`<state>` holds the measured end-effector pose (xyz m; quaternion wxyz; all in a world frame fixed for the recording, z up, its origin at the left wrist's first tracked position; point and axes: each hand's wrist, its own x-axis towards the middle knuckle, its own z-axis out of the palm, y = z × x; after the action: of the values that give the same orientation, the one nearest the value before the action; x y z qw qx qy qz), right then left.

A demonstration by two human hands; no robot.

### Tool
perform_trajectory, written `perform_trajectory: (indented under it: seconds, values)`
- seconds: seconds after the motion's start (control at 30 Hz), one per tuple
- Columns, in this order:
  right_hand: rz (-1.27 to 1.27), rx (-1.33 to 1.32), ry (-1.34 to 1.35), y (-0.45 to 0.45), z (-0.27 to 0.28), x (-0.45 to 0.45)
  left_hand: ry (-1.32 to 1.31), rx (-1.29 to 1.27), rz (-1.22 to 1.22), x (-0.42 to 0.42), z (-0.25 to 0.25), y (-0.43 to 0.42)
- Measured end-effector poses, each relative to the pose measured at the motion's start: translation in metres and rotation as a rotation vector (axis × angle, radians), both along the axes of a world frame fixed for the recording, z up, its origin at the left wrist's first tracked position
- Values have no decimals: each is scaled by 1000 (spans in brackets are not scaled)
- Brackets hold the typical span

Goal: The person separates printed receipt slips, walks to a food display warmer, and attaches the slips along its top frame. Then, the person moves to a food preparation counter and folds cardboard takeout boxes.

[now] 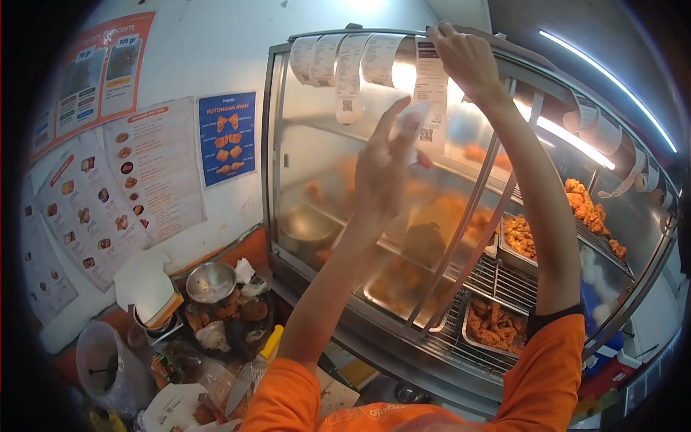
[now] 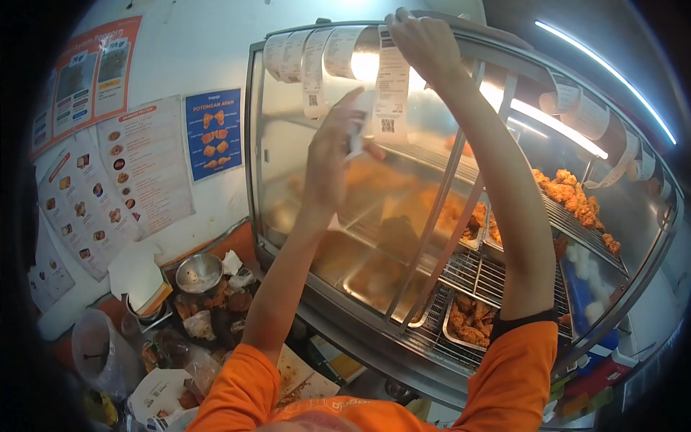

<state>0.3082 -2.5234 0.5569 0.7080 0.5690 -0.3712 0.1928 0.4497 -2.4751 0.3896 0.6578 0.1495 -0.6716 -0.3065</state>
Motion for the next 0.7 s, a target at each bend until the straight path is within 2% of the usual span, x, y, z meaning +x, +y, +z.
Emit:
perform_trajectory:
  seconds: [0.1, 0.13, 0.23, 0.3, 0.37, 0.5, 0.57, 0.63, 0.7]
  values:
    - [-21, -8, -55, 6, -3, 11, 282, 134, -662, 34, -34, -6]
    - [83, -52, -66, 4, -7, 13, 340, 197, -930, 41, -42, -4]
    - [-41, 51, -155, 1, -3, 22, 421, 360, -804, 50, -51, 17]
    - [-12, 65, -186, 1, -1, 25, 377, 282, -743, 54, -56, 26]
    - [19, 75, -216, 4, -1, 27, 273, 200, -438, 55, -54, 40]
    - [48, 43, -256, 13, 0, 28, 243, 124, -243, 58, -59, 44]
    - [311, 89, -409, 24, -4, 26, 252, 103, -148, 57, -61, 43]
    - [508, -158, -293, 60, -20, 32, 268, 109, 4, 56, -57, 51]
    - [772, 67, -440, 92, -54, 19, 301, 72, 19, 55, -59, 54]
